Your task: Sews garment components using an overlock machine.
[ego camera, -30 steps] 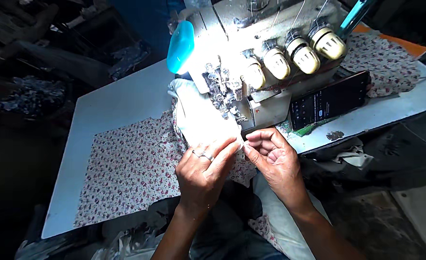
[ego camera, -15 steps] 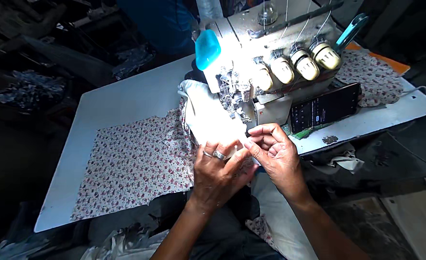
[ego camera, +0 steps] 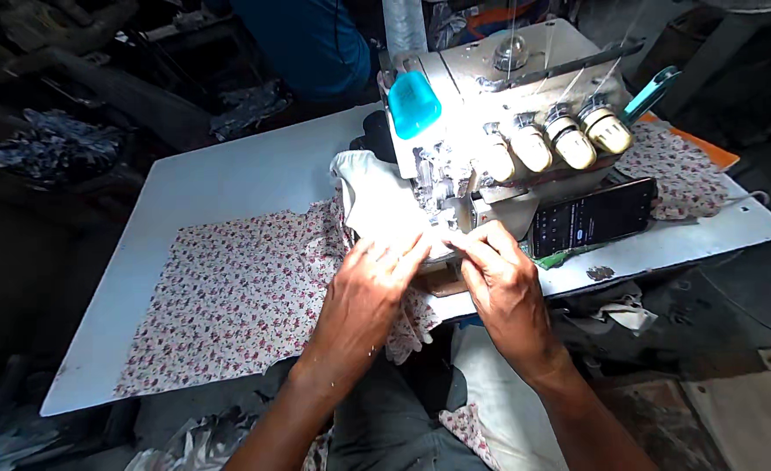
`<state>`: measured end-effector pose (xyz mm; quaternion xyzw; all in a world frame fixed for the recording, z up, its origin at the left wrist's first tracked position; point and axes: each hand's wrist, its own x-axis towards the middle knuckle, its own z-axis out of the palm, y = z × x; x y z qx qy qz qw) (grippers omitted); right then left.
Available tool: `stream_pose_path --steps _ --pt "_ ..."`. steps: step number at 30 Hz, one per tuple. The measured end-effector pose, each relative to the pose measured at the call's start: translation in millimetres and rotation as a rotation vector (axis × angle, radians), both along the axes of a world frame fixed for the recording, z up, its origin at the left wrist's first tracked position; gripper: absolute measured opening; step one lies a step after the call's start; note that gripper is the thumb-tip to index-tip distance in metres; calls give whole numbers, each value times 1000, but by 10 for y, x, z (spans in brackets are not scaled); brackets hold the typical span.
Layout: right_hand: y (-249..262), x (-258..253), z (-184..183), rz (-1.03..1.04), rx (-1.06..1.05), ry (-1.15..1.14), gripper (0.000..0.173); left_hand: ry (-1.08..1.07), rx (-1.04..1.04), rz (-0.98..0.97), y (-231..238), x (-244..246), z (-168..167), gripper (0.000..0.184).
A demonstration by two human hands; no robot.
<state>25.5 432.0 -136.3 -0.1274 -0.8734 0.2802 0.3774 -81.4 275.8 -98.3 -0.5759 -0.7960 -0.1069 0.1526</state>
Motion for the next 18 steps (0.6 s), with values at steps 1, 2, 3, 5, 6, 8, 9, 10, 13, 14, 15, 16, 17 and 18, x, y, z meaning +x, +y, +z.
stream_pose_path --steps 1,2,3,5,6,8,9,10,13,14,15,16,17,18 --pt "19 -8 20 -18 39 -37 30 -6 -7 6 48 -68 33 45" --pt "31 -8 32 -34 61 -65 30 -11 -18 10 90 -141 65 45" --pt "37 -1 32 -43 74 -85 30 -18 -25 14 127 -218 91 45" --pt "22 29 -18 -42 80 -102 32 -45 -26 32 177 -360 113 44" --pt "4 47 -61 -40 78 -101 33 -65 -13 46 195 -415 115 44" --pt "-46 89 -148 -41 63 -98 35 -90 10 102 237 -515 98 45" --pt "-74 112 -183 -38 56 -97 36 -107 18 138 250 -534 95 45" --pt "-102 137 -211 -34 47 -99 37 -120 26 173 253 -525 93 46" --pt "-174 199 -254 10 17 -100 38 -136 50 274 193 -408 80 45" --pt "-195 211 -263 30 7 -98 38 -148 48 300 146 -341 85 45" --pt "-214 216 -268 53 -2 -99 38 -156 45 325 95 -272 86 45" --pt "-235 212 -269 81 -13 -100 39 -155 49 345 40 -199 80 45" --pt "-258 202 -261 111 -30 -104 39 -156 65 365 -10 -134 59 47" --pt "-286 188 -246 142 -53 -107 40 -162 88 386 -58 -68 24 49"
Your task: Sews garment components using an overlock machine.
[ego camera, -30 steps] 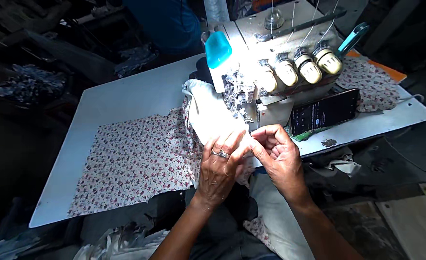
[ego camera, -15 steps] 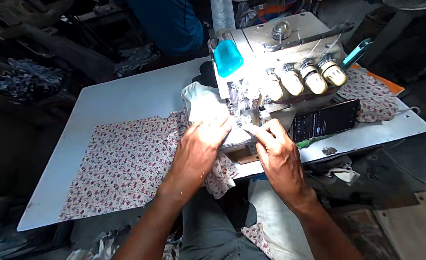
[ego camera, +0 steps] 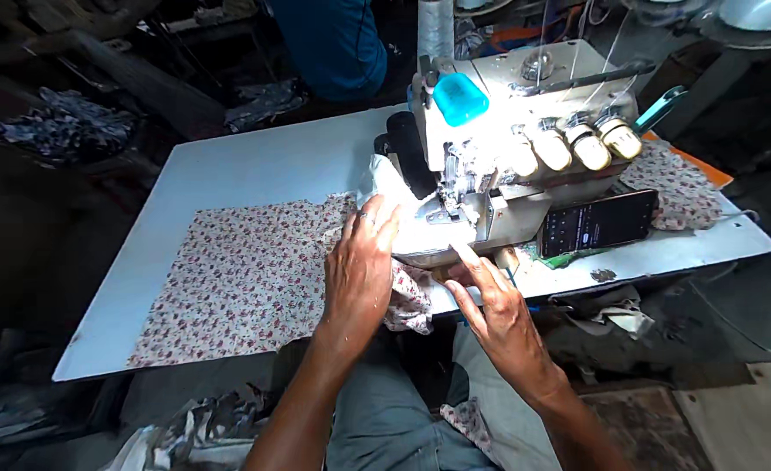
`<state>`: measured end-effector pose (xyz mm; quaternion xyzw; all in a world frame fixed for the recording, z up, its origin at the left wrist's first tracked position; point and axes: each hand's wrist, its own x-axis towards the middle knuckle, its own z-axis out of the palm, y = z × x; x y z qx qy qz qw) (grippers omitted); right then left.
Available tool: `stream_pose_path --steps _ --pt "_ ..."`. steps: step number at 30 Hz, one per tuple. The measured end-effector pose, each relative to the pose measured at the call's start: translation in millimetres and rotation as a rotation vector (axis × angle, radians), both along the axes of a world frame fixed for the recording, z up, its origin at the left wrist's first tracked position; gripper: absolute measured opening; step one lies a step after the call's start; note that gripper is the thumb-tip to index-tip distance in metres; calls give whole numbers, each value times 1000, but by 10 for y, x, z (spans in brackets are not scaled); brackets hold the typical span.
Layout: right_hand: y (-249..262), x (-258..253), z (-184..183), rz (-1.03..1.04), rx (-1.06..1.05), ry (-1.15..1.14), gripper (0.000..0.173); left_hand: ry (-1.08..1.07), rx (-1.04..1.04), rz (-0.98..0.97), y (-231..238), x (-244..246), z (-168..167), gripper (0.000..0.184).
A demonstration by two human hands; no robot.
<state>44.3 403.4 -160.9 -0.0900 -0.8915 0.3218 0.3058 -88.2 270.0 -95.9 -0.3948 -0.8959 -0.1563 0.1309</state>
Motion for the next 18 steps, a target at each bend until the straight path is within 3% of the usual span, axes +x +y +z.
stream_pose_path --steps 4,6,8,10,11,13,15,18 --pt "-106 -86 67 155 -161 6 52 -73 145 35 -178 382 -214 52" --pt "-124 -123 96 266 -295 10 53 -210 257 -83 -284 602 -340 44" --pt "-88 -149 100 242 -404 28 41 -543 354 -342 -437 766 -444 38" --pt "59 -151 65 54 -440 61 28 -978 362 -624 -606 736 -560 35" --pt "187 -140 41 -47 -404 66 26 -1154 326 -669 -690 682 -640 32" --pt "430 -98 2 -168 -306 51 20 -1359 234 -509 -826 590 -837 31" --pt "518 -12 32 -183 -272 2 21 -1364 249 -208 -832 581 -1047 39" --pt "403 97 149 -99 -352 -27 23 -1423 595 87 -602 712 -1259 44"
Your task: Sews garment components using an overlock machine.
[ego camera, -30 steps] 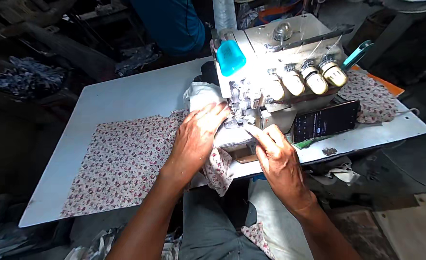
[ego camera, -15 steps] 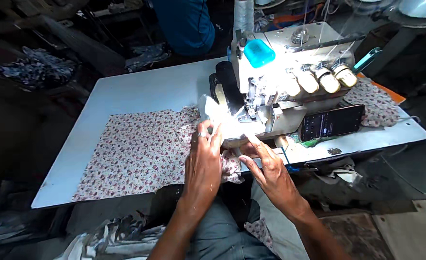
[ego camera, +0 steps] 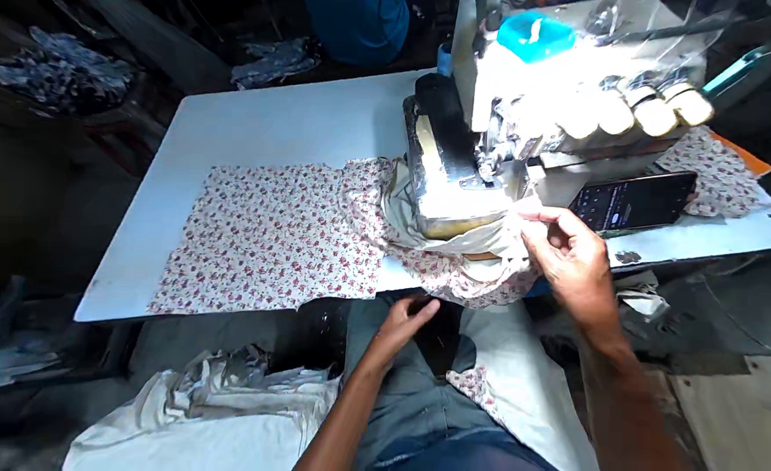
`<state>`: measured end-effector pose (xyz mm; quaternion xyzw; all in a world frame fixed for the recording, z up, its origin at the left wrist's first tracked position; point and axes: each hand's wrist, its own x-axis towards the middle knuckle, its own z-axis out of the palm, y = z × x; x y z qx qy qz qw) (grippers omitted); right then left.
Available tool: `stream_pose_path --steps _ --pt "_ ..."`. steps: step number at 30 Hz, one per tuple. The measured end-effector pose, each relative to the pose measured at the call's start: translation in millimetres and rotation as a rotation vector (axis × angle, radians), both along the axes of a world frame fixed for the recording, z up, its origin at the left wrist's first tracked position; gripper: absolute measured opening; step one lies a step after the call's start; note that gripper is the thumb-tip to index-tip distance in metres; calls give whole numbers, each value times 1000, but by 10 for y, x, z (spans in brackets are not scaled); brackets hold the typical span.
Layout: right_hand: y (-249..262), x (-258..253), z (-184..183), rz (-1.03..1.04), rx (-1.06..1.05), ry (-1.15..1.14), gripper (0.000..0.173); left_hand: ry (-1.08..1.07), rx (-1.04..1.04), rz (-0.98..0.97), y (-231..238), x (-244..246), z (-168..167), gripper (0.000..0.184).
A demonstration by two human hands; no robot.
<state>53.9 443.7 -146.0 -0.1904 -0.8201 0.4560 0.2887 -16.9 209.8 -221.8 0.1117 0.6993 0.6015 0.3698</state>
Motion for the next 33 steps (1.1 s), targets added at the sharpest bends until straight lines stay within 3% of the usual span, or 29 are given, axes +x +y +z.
stream_pose_path --steps 3,5,7,9,13,15,17,20,23,25,29,31,33 --pt "-71 123 83 98 -37 -54 23 -130 223 108 109 119 -97 23" --pt "-1 227 80 72 239 -141 23 -49 308 74 -16 136 42 13" --pt "62 307 110 61 478 -228 22 -58 415 57 -274 94 311 17" --pt "10 299 191 111 536 -203 20 -22 366 52 -490 57 565 18" --pt "-454 8 294 569 432 -14 26 368 75 -163 -650 132 793 15" --pt "-803 -138 231 844 451 -1 29 456 123 -274 -693 203 848 22" --pt "-994 -252 170 981 588 -44 24 491 196 -322 -753 249 897 24" --pt "-887 -410 209 794 786 -63 16 479 98 -405 -963 306 824 25" --pt "-633 -426 404 460 844 36 12 522 -287 -465 -1184 448 457 24" --pt "-533 -314 461 385 795 93 10 518 -409 -330 -1297 503 314 18" --pt "-394 108 344 507 681 99 13 499 -171 465 -1425 178 755 16" --pt "-370 232 319 490 690 102 14 628 -40 549 -1362 16 975 11" --pt "-319 226 388 420 706 117 13 724 57 435 -1088 -24 1037 8"
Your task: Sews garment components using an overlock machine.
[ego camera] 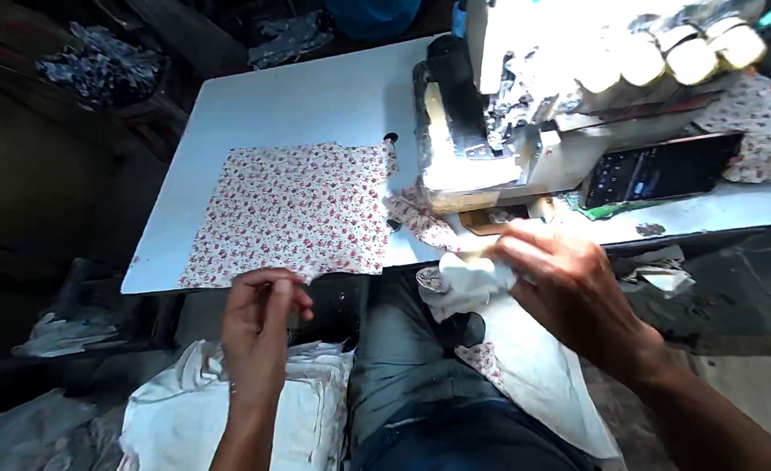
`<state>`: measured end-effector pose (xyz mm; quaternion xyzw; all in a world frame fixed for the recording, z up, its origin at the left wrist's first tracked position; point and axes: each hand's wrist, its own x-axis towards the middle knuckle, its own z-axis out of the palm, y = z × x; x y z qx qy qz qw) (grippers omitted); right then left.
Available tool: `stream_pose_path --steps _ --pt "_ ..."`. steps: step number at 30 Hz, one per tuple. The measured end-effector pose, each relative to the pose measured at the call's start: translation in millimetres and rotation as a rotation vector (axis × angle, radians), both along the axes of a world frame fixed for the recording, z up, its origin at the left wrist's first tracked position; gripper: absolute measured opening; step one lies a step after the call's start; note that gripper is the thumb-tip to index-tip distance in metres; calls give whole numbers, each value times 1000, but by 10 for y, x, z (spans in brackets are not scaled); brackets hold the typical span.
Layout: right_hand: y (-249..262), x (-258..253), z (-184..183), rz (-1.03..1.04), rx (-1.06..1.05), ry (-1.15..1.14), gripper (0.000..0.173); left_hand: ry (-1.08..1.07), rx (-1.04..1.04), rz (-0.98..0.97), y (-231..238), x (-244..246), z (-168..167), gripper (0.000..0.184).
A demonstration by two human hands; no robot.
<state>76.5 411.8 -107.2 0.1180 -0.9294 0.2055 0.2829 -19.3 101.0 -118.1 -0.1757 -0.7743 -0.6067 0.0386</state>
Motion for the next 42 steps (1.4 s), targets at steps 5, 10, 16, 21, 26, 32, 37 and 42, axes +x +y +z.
stream_pose_path --steps 5,10,16,21,26,32,37,42 --pt "77 -150 176 -116 -53 17 13 12 11 -399 792 298 -153 9" --pt "56 -167 271 -129 -35 -5 22 1 85 -377 1190 535 -528 12" --pt "-28 -165 415 -82 -9 -25 21 226 -31 -272 1331 549 -727 27" --pt "-110 -189 493 -65 -11 -22 19 305 -146 -199 1389 503 -684 20" --pt "-97 -259 593 -159 -48 -18 22 164 -174 -218 1277 514 -827 19" --pt "34 -240 601 -248 -47 48 15 -14 -160 -418 872 506 -797 24" --pt "67 -113 537 -268 -3 52 21 -11 -245 -126 437 469 -689 20" --pt "145 265 305 133 -58 -147 42 -37 186 308 -313 121 -22 20"
